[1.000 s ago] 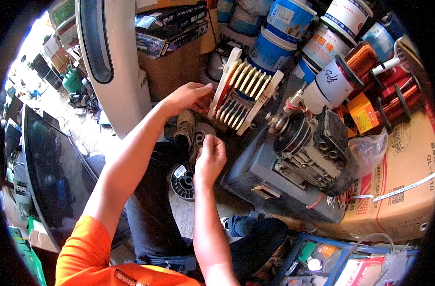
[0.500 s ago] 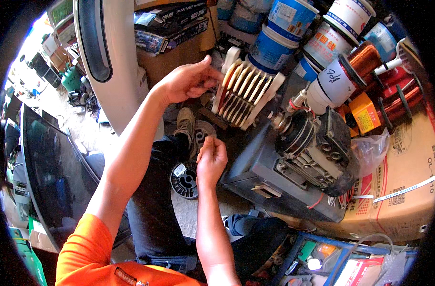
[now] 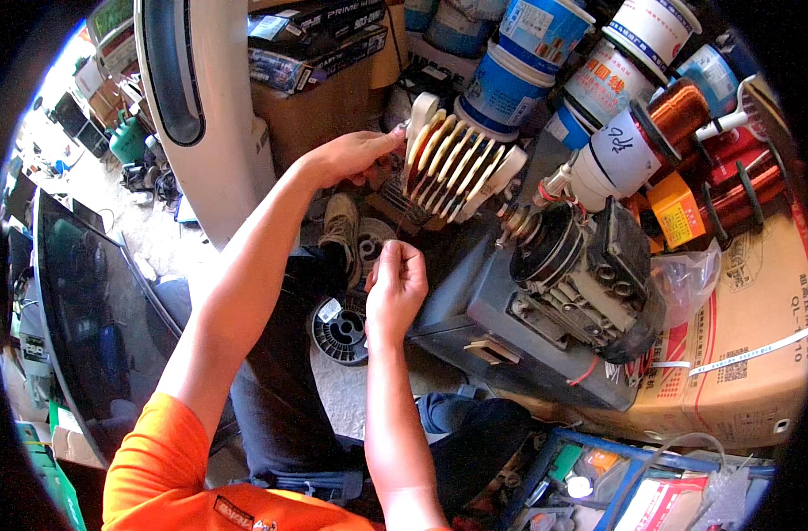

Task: The person sits in a workshop and winds white wire onto a wooden slotted bobbin using a motorized winding machine. They manually guide the wire into the slots as the bobbin rotates, then remove the finished coil from the machine.

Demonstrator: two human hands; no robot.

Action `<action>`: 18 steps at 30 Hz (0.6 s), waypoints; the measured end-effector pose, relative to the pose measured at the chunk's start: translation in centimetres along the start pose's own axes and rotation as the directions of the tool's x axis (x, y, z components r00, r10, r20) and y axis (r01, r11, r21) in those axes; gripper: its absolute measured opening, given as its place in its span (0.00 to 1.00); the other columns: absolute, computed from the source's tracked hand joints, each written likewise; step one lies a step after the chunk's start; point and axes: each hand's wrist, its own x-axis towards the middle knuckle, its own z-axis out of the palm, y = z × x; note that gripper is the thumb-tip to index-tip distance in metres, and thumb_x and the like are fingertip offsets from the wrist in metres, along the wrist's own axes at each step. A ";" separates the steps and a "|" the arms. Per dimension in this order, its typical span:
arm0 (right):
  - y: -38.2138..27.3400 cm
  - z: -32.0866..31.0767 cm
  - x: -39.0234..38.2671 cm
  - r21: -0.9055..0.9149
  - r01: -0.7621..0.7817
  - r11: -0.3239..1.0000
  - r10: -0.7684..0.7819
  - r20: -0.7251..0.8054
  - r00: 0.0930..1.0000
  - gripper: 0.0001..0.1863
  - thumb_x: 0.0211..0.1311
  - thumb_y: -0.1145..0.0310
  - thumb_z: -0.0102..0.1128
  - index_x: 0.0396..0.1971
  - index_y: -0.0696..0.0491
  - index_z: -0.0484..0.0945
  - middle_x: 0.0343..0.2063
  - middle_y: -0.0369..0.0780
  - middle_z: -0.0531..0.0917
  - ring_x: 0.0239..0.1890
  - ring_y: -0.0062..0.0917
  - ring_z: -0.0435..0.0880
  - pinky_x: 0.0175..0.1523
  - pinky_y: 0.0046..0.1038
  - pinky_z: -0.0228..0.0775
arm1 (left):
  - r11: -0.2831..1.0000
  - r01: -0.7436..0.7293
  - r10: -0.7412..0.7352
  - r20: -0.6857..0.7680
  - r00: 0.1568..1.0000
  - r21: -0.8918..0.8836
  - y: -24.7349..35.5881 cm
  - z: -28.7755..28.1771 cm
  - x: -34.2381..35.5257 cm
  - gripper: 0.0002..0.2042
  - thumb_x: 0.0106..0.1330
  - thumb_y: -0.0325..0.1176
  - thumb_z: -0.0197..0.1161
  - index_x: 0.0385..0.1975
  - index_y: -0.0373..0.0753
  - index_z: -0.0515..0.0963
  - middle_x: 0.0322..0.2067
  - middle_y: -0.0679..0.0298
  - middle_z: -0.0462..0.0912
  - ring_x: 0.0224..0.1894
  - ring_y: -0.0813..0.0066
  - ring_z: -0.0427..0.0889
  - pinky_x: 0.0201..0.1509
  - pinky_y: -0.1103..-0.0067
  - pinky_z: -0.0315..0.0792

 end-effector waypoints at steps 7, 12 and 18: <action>0.6 -0.2 0.2 -0.006 -0.042 0.999 0.042 -0.001 0.999 0.07 0.66 0.67 0.56 0.32 0.55 0.75 0.15 0.29 0.68 0.15 0.11 0.62 0.19 0.17 0.57 | 0.989 0.133 -0.127 0.090 0.988 -0.061 1.6 -0.9 -2.2 0.37 0.63 0.69 0.41 0.38 0.35 0.81 0.20 0.70 0.71 0.20 0.83 0.61 0.21 0.84 0.57; 0.2 0.0 -0.1 -0.044 -0.026 0.999 0.025 -0.017 1.000 0.08 0.66 0.66 0.56 0.32 0.55 0.75 0.14 0.30 0.69 0.14 0.11 0.63 0.18 0.16 0.56 | 0.813 0.069 0.108 0.267 0.958 -0.578 1.4 -1.4 -1.8 0.37 0.66 0.66 0.37 0.35 0.34 0.80 0.17 0.73 0.66 0.15 0.88 0.55 0.14 0.88 0.46; 0.9 -0.5 0.2 -0.036 -0.062 0.997 0.061 -0.024 0.998 0.07 0.65 0.65 0.56 0.32 0.53 0.76 0.14 0.29 0.68 0.13 0.09 0.61 0.16 0.15 0.51 | 0.931 -0.177 0.194 0.023 0.981 -0.320 2.9 0.1 -1.3 0.29 0.69 0.61 0.39 0.55 0.46 0.74 0.25 0.72 0.67 0.22 0.87 0.57 0.22 0.87 0.55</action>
